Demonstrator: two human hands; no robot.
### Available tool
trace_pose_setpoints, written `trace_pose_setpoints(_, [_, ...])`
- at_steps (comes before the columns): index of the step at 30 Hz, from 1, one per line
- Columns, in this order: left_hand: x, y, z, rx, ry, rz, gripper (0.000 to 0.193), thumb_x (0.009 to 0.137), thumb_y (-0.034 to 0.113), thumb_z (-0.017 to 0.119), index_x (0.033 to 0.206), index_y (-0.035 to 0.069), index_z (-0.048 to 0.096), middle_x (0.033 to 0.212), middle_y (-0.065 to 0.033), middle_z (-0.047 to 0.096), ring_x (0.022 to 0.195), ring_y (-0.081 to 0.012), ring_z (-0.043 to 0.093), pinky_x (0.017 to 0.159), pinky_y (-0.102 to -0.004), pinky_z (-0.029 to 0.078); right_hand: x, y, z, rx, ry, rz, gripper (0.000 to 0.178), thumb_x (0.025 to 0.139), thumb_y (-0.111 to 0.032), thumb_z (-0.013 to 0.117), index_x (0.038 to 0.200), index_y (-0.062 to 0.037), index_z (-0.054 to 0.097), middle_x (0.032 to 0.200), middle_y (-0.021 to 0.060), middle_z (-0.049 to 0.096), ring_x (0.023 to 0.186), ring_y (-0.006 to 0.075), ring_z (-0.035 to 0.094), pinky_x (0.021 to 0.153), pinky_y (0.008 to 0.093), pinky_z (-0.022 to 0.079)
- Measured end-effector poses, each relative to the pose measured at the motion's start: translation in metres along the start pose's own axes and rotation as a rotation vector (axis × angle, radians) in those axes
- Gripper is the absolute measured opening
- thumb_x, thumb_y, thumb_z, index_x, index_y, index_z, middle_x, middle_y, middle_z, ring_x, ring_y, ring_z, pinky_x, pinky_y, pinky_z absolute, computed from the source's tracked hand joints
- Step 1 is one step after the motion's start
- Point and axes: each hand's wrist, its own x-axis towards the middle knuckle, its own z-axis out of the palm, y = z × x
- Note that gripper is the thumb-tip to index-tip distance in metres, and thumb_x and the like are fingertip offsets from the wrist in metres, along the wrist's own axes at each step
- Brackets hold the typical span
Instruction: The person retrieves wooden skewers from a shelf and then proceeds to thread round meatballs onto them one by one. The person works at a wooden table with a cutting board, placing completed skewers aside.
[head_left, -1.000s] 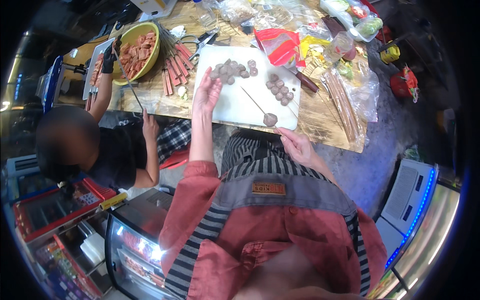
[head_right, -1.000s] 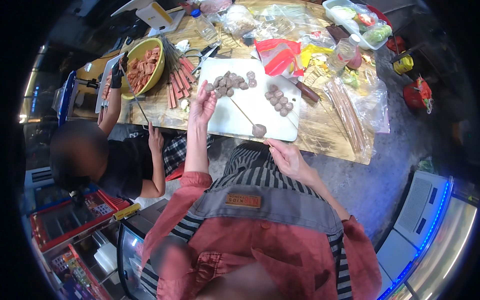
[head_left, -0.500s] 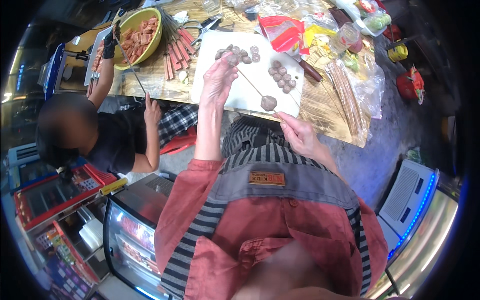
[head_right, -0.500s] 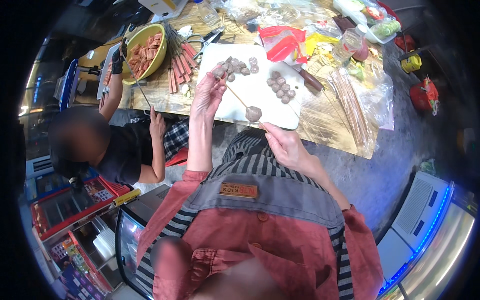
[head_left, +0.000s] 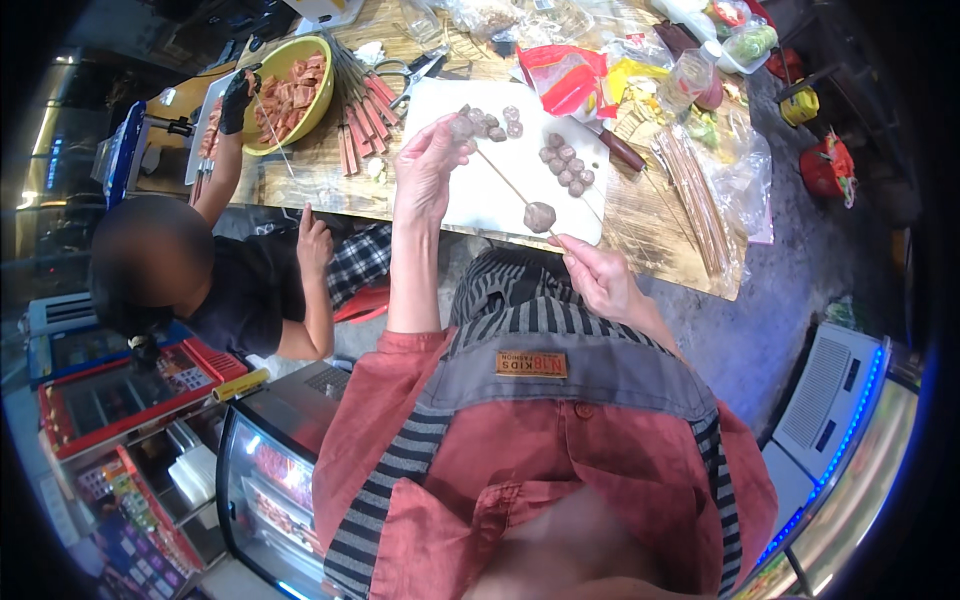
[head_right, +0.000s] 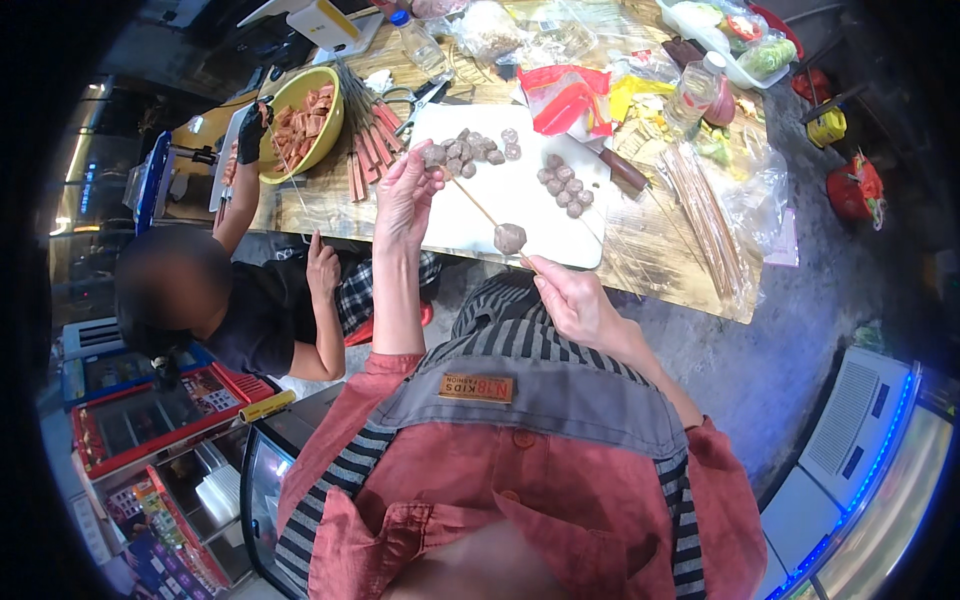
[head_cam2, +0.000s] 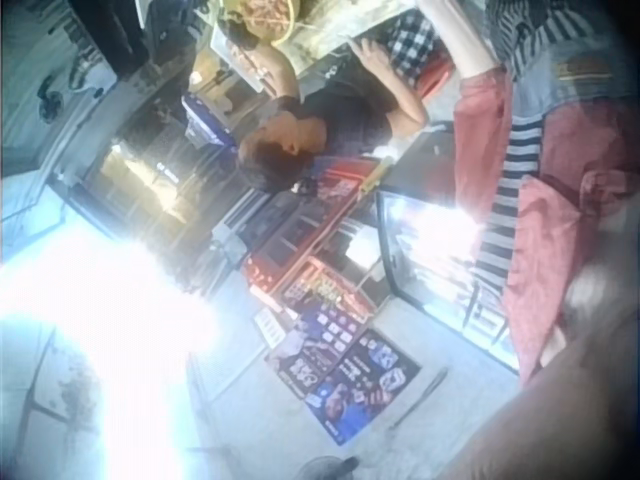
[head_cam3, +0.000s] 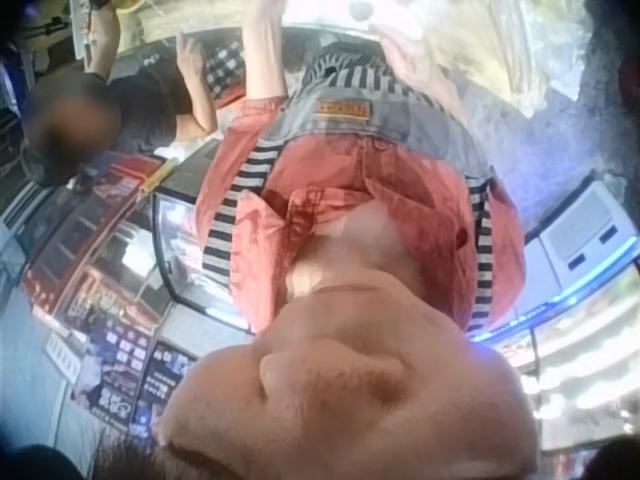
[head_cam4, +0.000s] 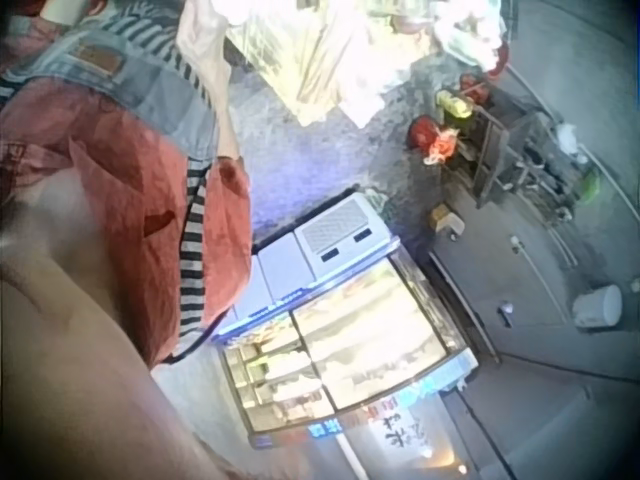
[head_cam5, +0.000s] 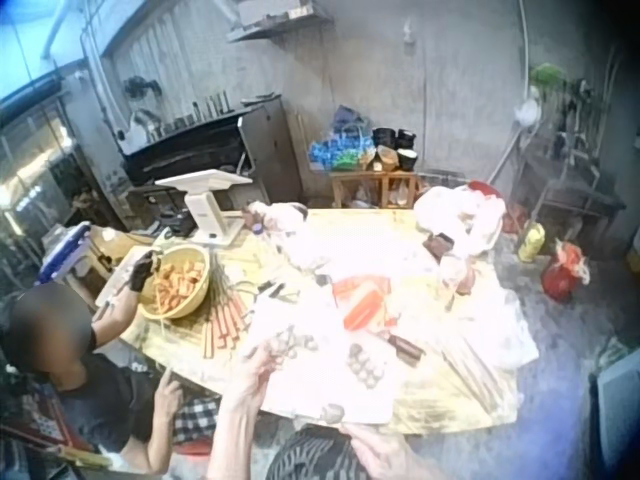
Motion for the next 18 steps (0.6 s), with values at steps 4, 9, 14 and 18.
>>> trace_pose_setpoints(4, [-0.002,0.004,-0.003,0.059,0.009,0.009,0.030,0.078,0.018,0.059,0.098,-0.003,0.055,0.072,-0.0041,0.057,0.058,-0.0102,0.052,0.055,-0.0197,0.045,-0.001,-0.010,-0.002,0.095,-0.048,0.131,0.024,0.080,0.004,0.044,0.103,0.0087,0.049,0.064,0.0095,0.053,0.054,0.0086,0.047,0.051,0.0205,0.039])
trace_pose_setpoints(9, [0.001,0.014,-0.009,0.166,-0.110,0.031,0.027,0.072,0.016,0.065,0.090,-0.003,0.060,0.080,-0.0091,0.061,0.063,-0.0109,0.055,0.054,-0.0200,0.042,-0.001,-0.009,-0.004,0.074,-0.083,0.054,0.030,0.083,0.001,0.040,0.112,0.0049,0.045,0.049,-0.0022,0.040,0.042,0.0035,0.037,0.040,0.0181,0.032])
trace_pose_setpoints(14, [0.002,0.012,-0.014,0.205,-0.134,0.038,0.025,0.070,0.012,0.067,0.089,-0.002,0.060,0.077,-0.0087,0.061,0.057,-0.0111,0.053,0.053,-0.0208,0.042,0.003,-0.017,-0.002,0.136,-0.093,0.165,0.027,0.083,0.001,0.041,0.109,0.0069,0.046,0.054,0.0012,0.045,0.046,0.0051,0.040,0.044,0.0189,0.034])
trace_pose_setpoints(18, [0.000,0.007,-0.012,0.046,-0.129,-0.019,0.025,0.072,0.014,0.065,0.089,-0.002,0.059,0.079,-0.0080,0.060,0.062,-0.0113,0.053,0.054,-0.0216,0.043,0.002,-0.015,0.005,0.215,-0.073,0.149,0.028,0.085,-0.001,0.040,0.111,0.0055,0.045,0.056,-0.0020,0.043,0.048,0.0033,0.039,0.046,0.0169,0.034])
